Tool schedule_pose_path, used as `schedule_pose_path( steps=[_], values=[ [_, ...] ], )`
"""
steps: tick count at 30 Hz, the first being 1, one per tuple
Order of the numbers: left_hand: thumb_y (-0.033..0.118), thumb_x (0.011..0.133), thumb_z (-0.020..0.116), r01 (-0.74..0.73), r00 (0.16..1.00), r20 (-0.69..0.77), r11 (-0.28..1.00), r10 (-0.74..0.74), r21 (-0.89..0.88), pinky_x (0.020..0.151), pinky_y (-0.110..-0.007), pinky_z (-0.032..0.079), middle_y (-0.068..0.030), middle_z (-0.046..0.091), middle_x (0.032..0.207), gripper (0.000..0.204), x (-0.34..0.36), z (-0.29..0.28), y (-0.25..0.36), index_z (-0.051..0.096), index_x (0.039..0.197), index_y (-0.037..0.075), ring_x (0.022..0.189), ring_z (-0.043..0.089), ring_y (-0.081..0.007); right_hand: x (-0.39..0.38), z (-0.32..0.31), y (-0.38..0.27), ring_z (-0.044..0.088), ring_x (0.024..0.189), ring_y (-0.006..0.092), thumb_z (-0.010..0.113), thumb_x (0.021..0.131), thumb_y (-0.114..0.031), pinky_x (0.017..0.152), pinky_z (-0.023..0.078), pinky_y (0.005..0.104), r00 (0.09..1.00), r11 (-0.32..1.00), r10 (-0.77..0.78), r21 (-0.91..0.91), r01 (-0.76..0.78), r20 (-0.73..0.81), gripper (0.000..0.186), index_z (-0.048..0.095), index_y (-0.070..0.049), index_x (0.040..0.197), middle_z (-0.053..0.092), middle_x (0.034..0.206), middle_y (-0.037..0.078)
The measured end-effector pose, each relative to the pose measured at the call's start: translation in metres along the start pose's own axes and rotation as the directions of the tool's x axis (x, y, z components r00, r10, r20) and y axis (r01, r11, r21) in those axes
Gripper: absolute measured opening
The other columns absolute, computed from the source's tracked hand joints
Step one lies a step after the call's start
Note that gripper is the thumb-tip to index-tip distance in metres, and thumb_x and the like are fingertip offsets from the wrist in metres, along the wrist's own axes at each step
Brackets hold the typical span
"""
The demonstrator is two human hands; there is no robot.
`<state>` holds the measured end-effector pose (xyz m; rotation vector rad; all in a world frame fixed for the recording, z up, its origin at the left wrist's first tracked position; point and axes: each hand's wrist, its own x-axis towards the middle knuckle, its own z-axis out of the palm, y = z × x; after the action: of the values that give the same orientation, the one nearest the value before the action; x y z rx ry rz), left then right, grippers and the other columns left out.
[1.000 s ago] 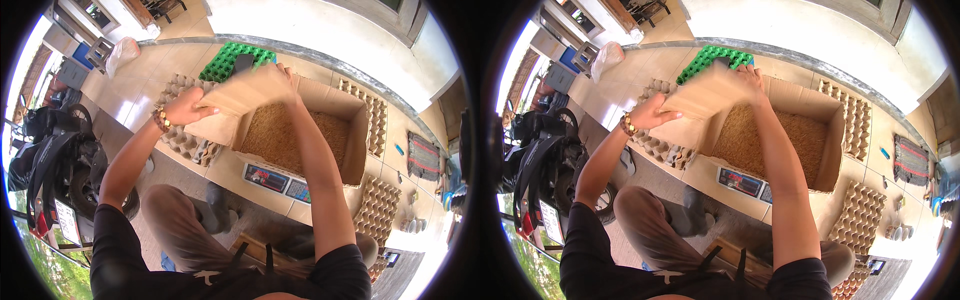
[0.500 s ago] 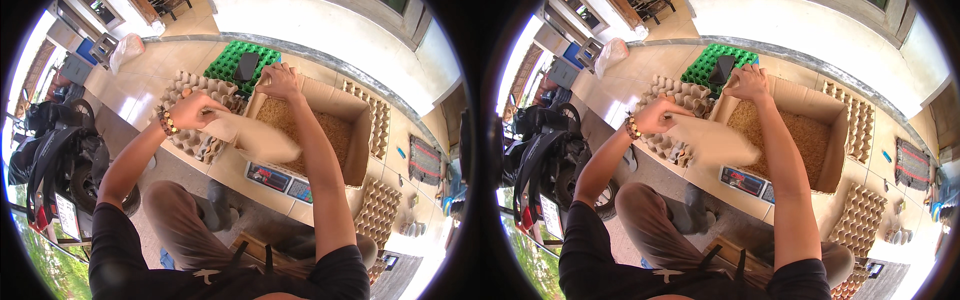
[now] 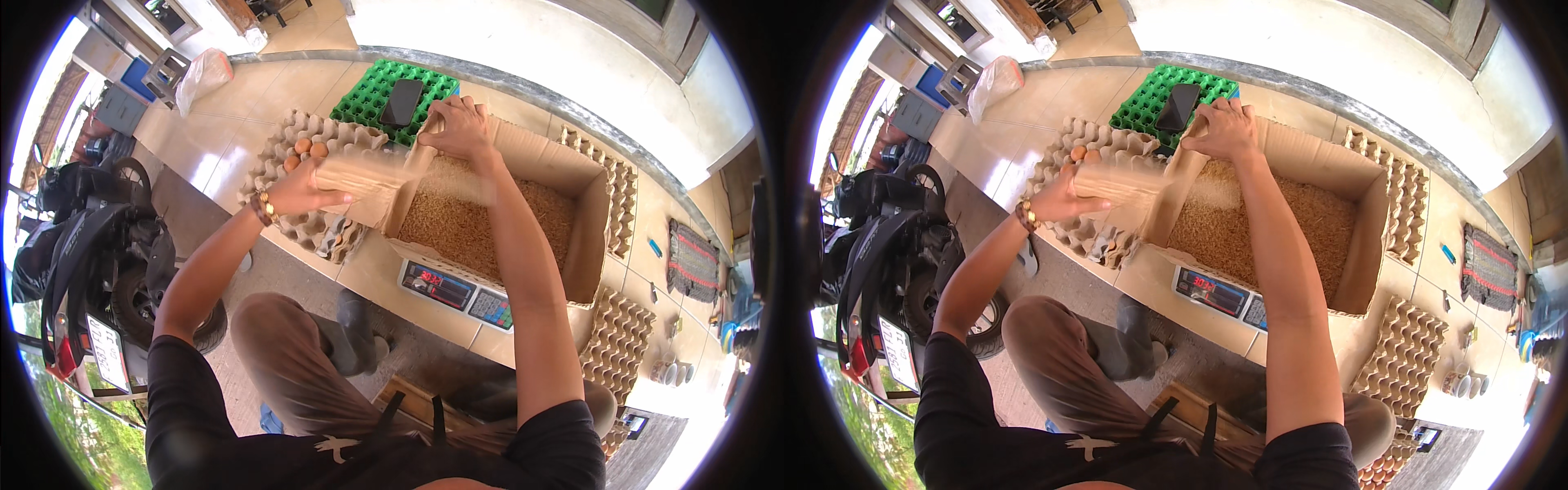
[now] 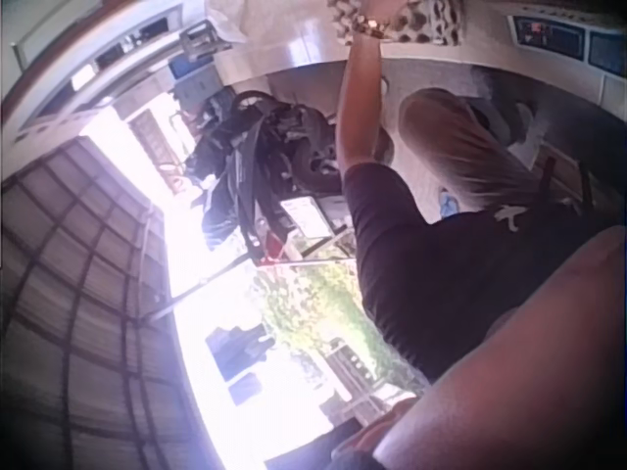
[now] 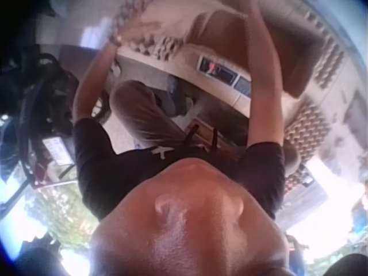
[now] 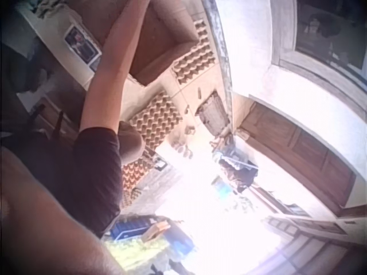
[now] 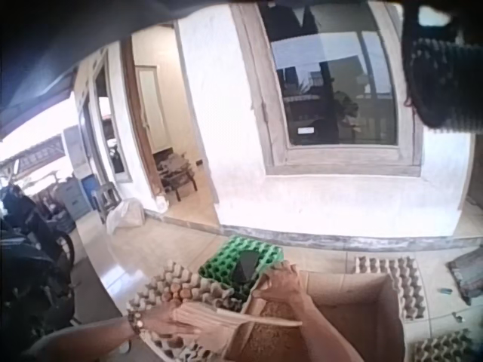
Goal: The person weighs eggs by placing them one by one into a cardboard box on a digital scale, while occasionally transferring eggs from one carton to another.
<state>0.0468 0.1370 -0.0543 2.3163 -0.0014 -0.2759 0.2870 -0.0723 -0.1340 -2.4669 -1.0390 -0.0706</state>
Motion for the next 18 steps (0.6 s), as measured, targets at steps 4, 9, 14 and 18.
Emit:
schedule_pose_path(
  steps=[4,9,14,18],
  values=[
    [0.015,0.086,0.074,0.33,0.933,0.12,0.675,-0.339,-0.66,0.088,-0.032,0.052,-0.0083,0.068,0.113,0.061,0.005,0.006,-0.014,0.046,0.137,-0.002,0.098,0.065,-0.0162,-0.002,-0.006,-0.007,0.047,0.118,0.0224,0.071,0.06,-0.053,0.099,0.029,0.0397,0.999,1.0,0.013,0.005,-0.014,0.033,0.065,0.068,-0.019,0.115,0.058,0.118,0.006],
    [0.008,0.084,0.074,-0.321,0.946,0.127,0.907,0.297,0.271,0.087,-0.034,0.053,-0.0077,0.068,0.114,0.064,-0.001,0.006,0.008,0.042,0.139,-0.003,0.097,0.066,-0.0183,-0.002,-0.002,0.006,0.047,0.117,0.0232,0.071,0.06,-0.054,0.1,0.029,0.0399,1.0,1.0,-0.015,0.004,0.015,-0.012,0.066,0.067,-0.019,0.116,0.058,0.116,0.006],
    [0.004,0.083,0.072,0.223,0.932,-0.015,0.607,-0.363,-0.763,0.085,-0.035,0.052,-0.0201,0.068,0.097,0.042,-0.006,0.024,-0.005,0.059,0.123,0.001,0.092,0.067,-0.0247,0.004,0.007,0.005,0.047,0.116,0.0239,0.072,0.061,-0.052,0.099,0.03,0.0397,0.999,0.999,-0.023,-0.037,0.021,-0.047,0.064,0.067,-0.02,0.116,0.058,0.114,0.006],
    [0.01,0.09,0.065,0.254,0.956,0.004,0.841,-0.292,0.477,0.087,-0.037,0.05,-0.0212,0.065,0.099,0.039,-0.011,0.014,0.032,0.057,0.127,0.002,0.098,0.065,-0.021,0.001,0.006,0.009,0.048,0.115,0.025,0.073,0.059,-0.051,0.099,0.03,0.0398,0.988,0.994,-0.089,-0.067,0.081,-0.129,0.063,0.067,-0.02,0.114,0.059,0.111,0.007]
  ],
)
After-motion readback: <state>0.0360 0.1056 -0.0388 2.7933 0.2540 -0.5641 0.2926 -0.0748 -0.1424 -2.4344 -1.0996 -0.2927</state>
